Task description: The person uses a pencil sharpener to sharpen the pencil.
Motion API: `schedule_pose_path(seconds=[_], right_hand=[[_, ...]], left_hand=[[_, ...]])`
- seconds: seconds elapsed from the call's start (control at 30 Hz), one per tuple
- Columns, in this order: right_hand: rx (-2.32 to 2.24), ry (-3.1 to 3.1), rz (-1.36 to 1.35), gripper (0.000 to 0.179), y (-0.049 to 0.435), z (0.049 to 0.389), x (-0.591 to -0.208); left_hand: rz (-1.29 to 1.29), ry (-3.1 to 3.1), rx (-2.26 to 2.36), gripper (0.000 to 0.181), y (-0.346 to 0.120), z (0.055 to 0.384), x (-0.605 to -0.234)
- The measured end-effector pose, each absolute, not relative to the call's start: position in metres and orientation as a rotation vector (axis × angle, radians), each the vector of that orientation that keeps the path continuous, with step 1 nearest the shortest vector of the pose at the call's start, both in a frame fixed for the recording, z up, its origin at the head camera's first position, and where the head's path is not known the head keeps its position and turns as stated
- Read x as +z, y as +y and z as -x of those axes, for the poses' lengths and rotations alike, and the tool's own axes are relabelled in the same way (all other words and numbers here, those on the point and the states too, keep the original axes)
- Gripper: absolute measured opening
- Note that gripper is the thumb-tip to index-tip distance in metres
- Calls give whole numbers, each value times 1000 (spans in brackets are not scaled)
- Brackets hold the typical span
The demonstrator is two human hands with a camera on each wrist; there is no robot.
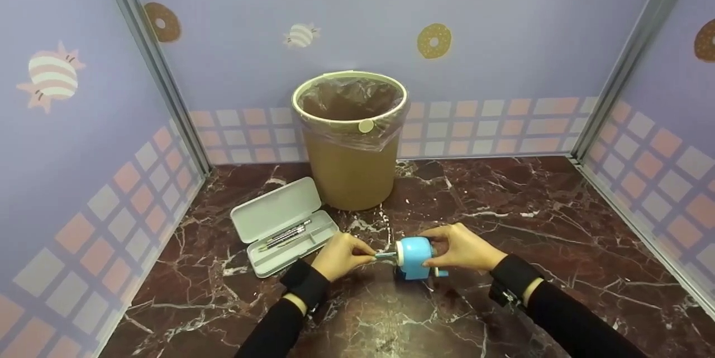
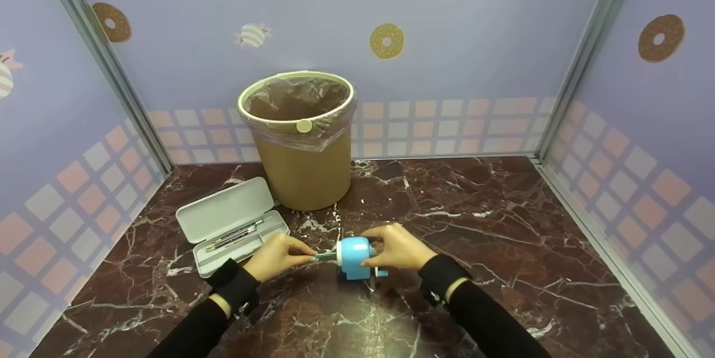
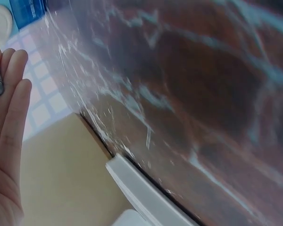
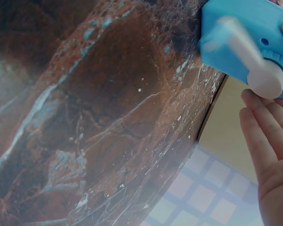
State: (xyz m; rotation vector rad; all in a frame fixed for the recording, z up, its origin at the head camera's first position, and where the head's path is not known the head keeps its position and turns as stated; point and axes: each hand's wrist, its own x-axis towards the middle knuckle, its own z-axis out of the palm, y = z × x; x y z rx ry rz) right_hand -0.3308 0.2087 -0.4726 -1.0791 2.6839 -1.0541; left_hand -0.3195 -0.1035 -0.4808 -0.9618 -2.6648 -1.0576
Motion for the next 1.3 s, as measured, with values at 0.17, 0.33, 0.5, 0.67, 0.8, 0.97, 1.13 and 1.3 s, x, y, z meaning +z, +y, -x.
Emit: schedule_pose_path(seconds=[0.17, 0.33, 0.5, 0.67, 0.8, 0.97, 1.13, 1.3], right_hand=[[-1031, 2708, 1083, 61, 208, 331, -472], [-1044, 2694, 1076, 61, 207, 329, -472], [-1047, 2684, 1071, 60, 206, 328, -470], [-1010, 2697, 1048, 57, 204, 327, -465], [-973, 2726, 1042, 57, 202, 327, -461], [-940, 2763, 1039, 58, 200, 326, -461], [-933, 2777, 1067, 58, 198, 324, -463], [-919, 2796, 1096, 55, 197, 324, -461]], left_hand=[[970, -2655, -1022, 8, -99, 321, -481], [962, -2653, -1011, 8, -94, 321, -481], [961, -2639, -968, 7, -90, 320, -481], [970, -2632, -943, 7, -87, 320, -480], [969, -2629, -937, 8, -86, 320, -480], [979, -2595, -946, 7, -85, 319, -483], [982, -2555, -920, 7, -85, 318, -487], [969, -2552, -908, 8, -84, 317, -487]])
